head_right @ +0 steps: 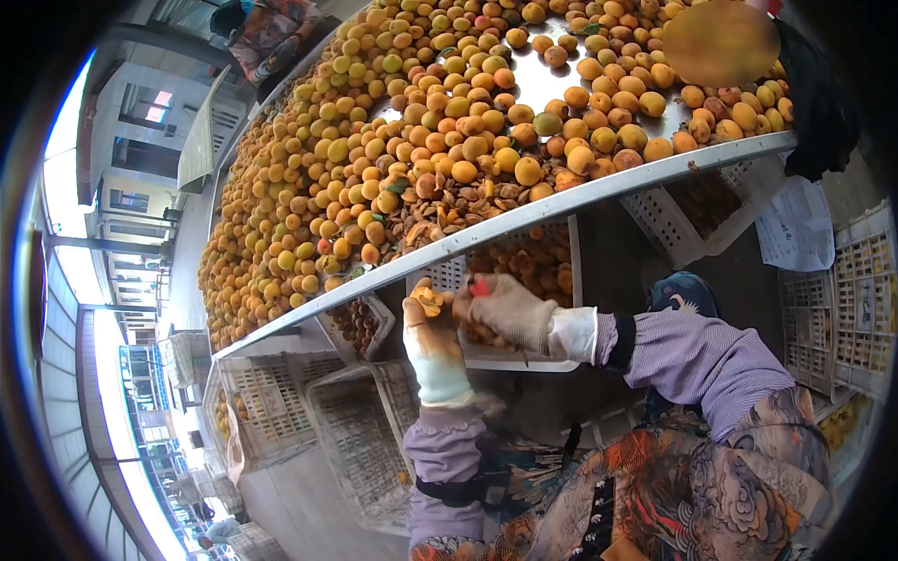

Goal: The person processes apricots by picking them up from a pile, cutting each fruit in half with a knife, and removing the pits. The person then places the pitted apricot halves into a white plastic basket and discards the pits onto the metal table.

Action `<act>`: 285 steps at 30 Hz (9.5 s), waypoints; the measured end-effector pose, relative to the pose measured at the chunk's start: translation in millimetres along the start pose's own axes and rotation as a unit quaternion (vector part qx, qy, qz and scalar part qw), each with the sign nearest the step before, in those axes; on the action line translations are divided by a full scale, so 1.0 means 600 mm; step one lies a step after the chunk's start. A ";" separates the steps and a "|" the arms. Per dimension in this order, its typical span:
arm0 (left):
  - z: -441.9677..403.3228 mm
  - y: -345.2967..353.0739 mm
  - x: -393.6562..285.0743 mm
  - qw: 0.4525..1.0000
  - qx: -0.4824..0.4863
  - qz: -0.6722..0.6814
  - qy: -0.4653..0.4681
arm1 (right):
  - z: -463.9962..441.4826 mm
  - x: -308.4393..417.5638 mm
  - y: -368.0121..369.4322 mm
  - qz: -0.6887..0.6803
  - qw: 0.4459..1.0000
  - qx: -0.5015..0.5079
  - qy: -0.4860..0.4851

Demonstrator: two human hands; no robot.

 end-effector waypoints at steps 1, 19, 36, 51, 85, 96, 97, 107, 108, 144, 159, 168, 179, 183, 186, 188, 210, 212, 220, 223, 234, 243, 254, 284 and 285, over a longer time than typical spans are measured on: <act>0.007 0.010 -0.007 1.000 0.014 0.007 -0.018 | 0.006 0.030 -0.011 -0.032 0.998 -0.011 -0.048; 0.085 0.167 0.011 0.912 0.277 -0.300 0.029 | 0.083 0.208 -0.021 -0.022 0.936 0.074 -0.344; 0.099 0.169 0.007 0.871 0.290 -0.364 0.154 | 0.052 0.149 -0.003 -0.081 0.955 0.172 -0.228; 0.103 0.120 0.093 0.952 0.084 0.056 -0.289 | -0.003 0.104 -0.056 -0.339 0.932 0.050 -0.121; 0.110 0.102 0.180 0.896 0.151 0.135 -0.394 | 0.039 0.149 -0.003 -0.085 0.929 0.123 -0.339; 0.116 0.207 0.099 0.885 0.205 0.226 -0.352 | 0.056 0.155 -0.130 -0.259 0.941 -0.098 -0.195; 0.120 0.219 0.091 0.875 0.202 0.240 -0.368 | 0.056 0.158 -0.129 -0.267 0.937 -0.095 -0.203; 0.033 0.241 0.014 0.951 0.226 0.068 -0.202 | 0.085 0.191 -0.195 -0.343 0.898 -0.139 -0.238; 0.022 0.246 0.002 0.961 0.218 0.036 -0.169 | 0.086 0.191 -0.196 -0.344 0.898 -0.132 -0.240; -0.093 0.363 0.020 0.643 0.229 -0.675 0.280 | 0.143 0.227 -0.214 -0.233 0.935 -0.085 -0.255; -0.088 0.347 0.004 0.725 0.219 -0.568 0.321 | 0.141 0.214 -0.227 -0.284 0.929 -0.112 -0.210; -0.022 0.283 -0.040 0.968 0.234 -0.087 0.030 | 0.127 0.204 -0.180 -0.098 0.971 -0.118 -0.185; -0.006 0.149 -0.025 0.989 0.126 -0.051 0.053 | 0.060 0.125 -0.104 -0.046 0.992 -0.039 -0.108; -0.023 0.109 -0.021 0.984 0.136 -0.082 0.078 | 0.049 0.118 -0.084 0.016 0.993 -0.041 -0.108; -0.022 0.110 -0.040 0.972 0.137 -0.124 0.145 | 0.034 0.107 -0.073 0.039 0.991 -0.023 -0.130; -0.007 0.129 -0.064 0.980 0.121 -0.067 0.140 | 0.028 0.106 -0.066 0.065 0.986 -0.015 -0.151; -0.005 0.129 -0.031 0.975 0.202 0.081 -0.046 | 0.054 0.074 -0.036 0.135 0.987 0.087 -0.027; 0.000 0.137 -0.033 0.970 0.210 0.102 -0.062 | 0.058 0.085 -0.037 0.150 0.985 0.077 -0.042; 0.004 0.149 -0.026 0.966 0.233 0.079 -0.073 | 0.065 0.071 -0.036 0.188 0.977 0.102 0.004; 0.003 0.150 -0.029 0.965 0.245 0.065 -0.068 | 0.066 0.075 -0.036 0.177 0.980 0.096 -0.010; 0.006 0.145 -0.029 0.968 0.246 -0.001 -0.046 | 0.057 0.063 -0.037 0.189 0.979 0.075 -0.030; 0.024 0.159 -0.019 0.966 0.253 0.040 -0.047 | 0.038 0.046 -0.039 0.246 0.965 0.061 -0.070; 0.028 0.164 -0.039 0.961 0.258 -0.096 0.020 | 0.034 0.057 -0.012 0.334 0.918 0.123 -0.177; 0.016 0.162 -0.011 0.955 0.226 -0.188 0.035 | -0.015 -0.023 -0.042 0.187 0.970 0.147 -0.055; 0.014 0.158 -0.001 0.953 0.237 -0.191 0.019 | -0.008 -0.023 -0.042 0.186 0.970 0.148 -0.054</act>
Point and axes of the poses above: each hand's wrist, its own z-axis away from the middle knuckle, its own y-axis out of the palm, x = y × z, the point moved 10 cm from there along -z, towards the middle knuckle, and after that the axes turned 3 degrees about y, right-handed, at the moved point
